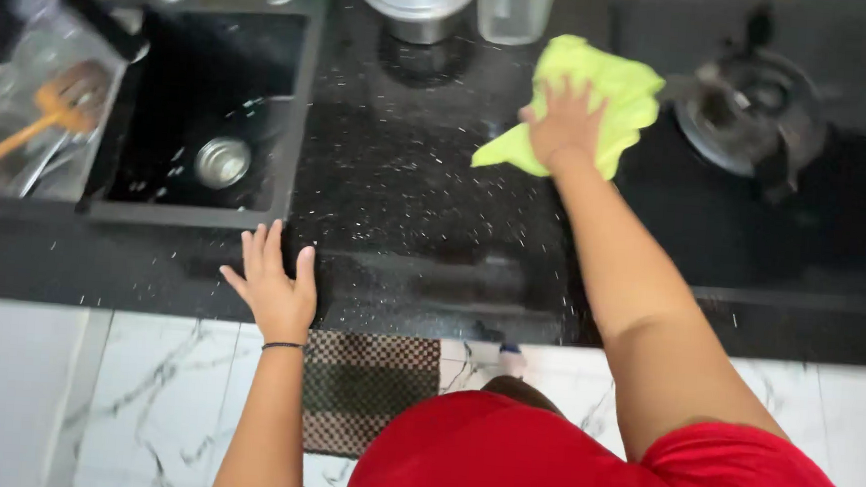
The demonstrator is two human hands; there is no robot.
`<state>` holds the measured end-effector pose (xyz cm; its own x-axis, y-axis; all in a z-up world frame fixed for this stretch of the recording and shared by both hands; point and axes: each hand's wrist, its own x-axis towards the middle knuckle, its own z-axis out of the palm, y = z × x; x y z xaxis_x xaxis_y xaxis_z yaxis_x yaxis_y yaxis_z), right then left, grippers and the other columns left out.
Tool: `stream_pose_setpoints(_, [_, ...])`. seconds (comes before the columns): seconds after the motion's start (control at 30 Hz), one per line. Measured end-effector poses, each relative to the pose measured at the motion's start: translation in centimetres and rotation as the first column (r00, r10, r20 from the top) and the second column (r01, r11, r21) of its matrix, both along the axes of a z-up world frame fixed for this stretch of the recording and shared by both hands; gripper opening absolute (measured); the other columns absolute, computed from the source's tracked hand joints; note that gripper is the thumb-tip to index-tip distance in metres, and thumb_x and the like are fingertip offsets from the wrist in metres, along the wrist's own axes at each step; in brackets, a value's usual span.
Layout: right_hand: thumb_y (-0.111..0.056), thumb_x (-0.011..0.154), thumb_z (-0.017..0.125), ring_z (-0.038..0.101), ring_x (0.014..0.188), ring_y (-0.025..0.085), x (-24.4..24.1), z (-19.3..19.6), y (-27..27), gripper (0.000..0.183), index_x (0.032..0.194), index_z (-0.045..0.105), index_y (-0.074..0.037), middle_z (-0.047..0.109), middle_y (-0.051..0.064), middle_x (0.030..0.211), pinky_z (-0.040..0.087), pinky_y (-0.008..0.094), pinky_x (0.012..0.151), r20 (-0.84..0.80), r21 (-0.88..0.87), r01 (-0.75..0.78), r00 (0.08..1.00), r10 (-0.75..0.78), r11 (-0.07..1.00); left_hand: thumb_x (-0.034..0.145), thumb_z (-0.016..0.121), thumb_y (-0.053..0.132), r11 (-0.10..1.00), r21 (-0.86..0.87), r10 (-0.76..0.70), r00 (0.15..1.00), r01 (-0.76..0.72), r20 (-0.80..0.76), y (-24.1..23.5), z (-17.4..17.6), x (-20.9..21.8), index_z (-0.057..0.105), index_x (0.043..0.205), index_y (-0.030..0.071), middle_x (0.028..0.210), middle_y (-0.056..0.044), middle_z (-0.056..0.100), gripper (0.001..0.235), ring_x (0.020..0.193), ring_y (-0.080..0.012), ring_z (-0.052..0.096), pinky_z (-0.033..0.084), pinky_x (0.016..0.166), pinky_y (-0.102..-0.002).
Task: Cleaning kitchen surfaces including a gas stove, sink, and cabinets with a yellow cloth.
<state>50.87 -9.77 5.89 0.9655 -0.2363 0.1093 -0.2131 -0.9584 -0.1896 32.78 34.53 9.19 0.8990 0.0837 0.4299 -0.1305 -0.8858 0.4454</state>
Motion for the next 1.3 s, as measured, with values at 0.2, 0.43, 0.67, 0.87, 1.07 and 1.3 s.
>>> stream_pose_setpoints(0.2, [-0.058, 0.088, 0.066, 0.020, 0.150, 0.044, -19.5, 2.7, 12.8, 0.075, 0.152, 0.048, -0.023, 0.035, 0.016, 0.161, 0.010, 0.064, 0.120, 0.068, 0.189, -0.201, 0.979, 0.191, 0.961, 0.103, 0.061, 0.039, 0.993, -0.031, -0.117, 0.992, 0.116, -0.048, 0.4, -0.3, -0.5, 0.053, 0.152, 0.010, 0.157, -0.020, 0.048, 0.057, 0.153, -0.0393, 0.033, -0.001, 0.118, -0.072])
stream_pose_setpoints(0.43, [-0.049, 0.091, 0.073, 0.049, 0.141, 0.029, -32.3, -1.2, 9.8, 0.058, 0.140, 0.060, -0.022, 0.055, 0.004, 0.150, 0.033, 0.055, 0.119, 0.334, -0.030, -0.495, 0.814, 0.475, 0.869, 0.108, 0.058, 0.039, 0.988, -0.044, -0.151, 0.988, 0.150, -0.026, 1.1, -1.0, -0.1, 0.054, 0.151, 0.007, 0.157, -0.021, 0.049, 0.053, 0.151, -0.0412, 0.034, -0.003, 0.115, -0.075])
stream_pose_setpoints(0.67, [-0.021, 0.080, 0.084, 0.055, 0.130, 0.038, -41.8, -6.8, -12.4, 0.054, 0.130, 0.066, -0.008, 0.064, 0.014, 0.137, 0.037, 0.052, 0.113, 0.574, 0.088, 0.142, 0.802, -0.167, 0.986, 0.111, 0.056, 0.037, 0.983, -0.042, -0.180, 0.983, 0.181, 0.019, 1.2, -1.5, -0.2, 0.058, 0.148, 0.007, 0.155, -0.019, 0.052, 0.048, 0.152, -0.0413, 0.036, -0.006, 0.114, -0.076])
stream_pose_setpoints(0.87, [-0.028, 0.091, 0.083, 0.060, 0.111, 0.039, -37.9, -5.4, -11.8, 0.036, 0.117, 0.067, -0.007, 0.067, 0.017, 0.116, 0.045, 0.048, 0.100, 0.605, 0.272, 0.340, 0.668, -0.434, 0.900, 0.111, 0.052, 0.029, 0.988, -0.014, -0.152, 0.987, 0.153, 0.053, 1.8, -1.9, 0.3, 0.063, 0.145, 0.008, 0.147, -0.016, 0.059, 0.041, 0.144, -0.0408, 0.047, -0.007, 0.112, -0.076])
stream_pose_setpoints(1.07, [-0.039, 0.085, 0.081, 0.057, 0.120, 0.035, -39.8, 0.1, -12.9, 0.060, 0.139, 0.067, -0.018, 0.063, 0.013, 0.128, 0.040, 0.051, 0.106, 0.410, 0.075, -0.073, 0.911, 0.036, 0.994, 0.110, 0.052, 0.019, 0.982, 0.148, -0.144, 0.973, 0.118, 0.181, 2.8, -4.5, -0.6, 0.064, 0.132, 0.005, 0.133, -0.013, 0.062, 0.028, 0.143, -0.0379, 0.054, -0.004, 0.115, -0.075])
stream_pose_setpoints(1.3, [-0.034, 0.086, 0.080, 0.055, 0.129, 0.041, -45.8, -4.5, -39.5, 0.047, 0.126, 0.068, -0.013, 0.060, 0.021, 0.144, 0.040, 0.052, 0.110, 0.468, 0.133, 0.221, 0.845, -0.257, 0.966, 0.112, 0.053, 0.025, 0.978, -0.207, 0.018, 0.992, 0.008, 0.122, -13.6, -2.8, -8.1, 0.056, 0.153, 0.010, 0.154, -0.016, 0.053, 0.044, 0.145, -0.0369, 0.046, 0.024, 0.123, -0.064])
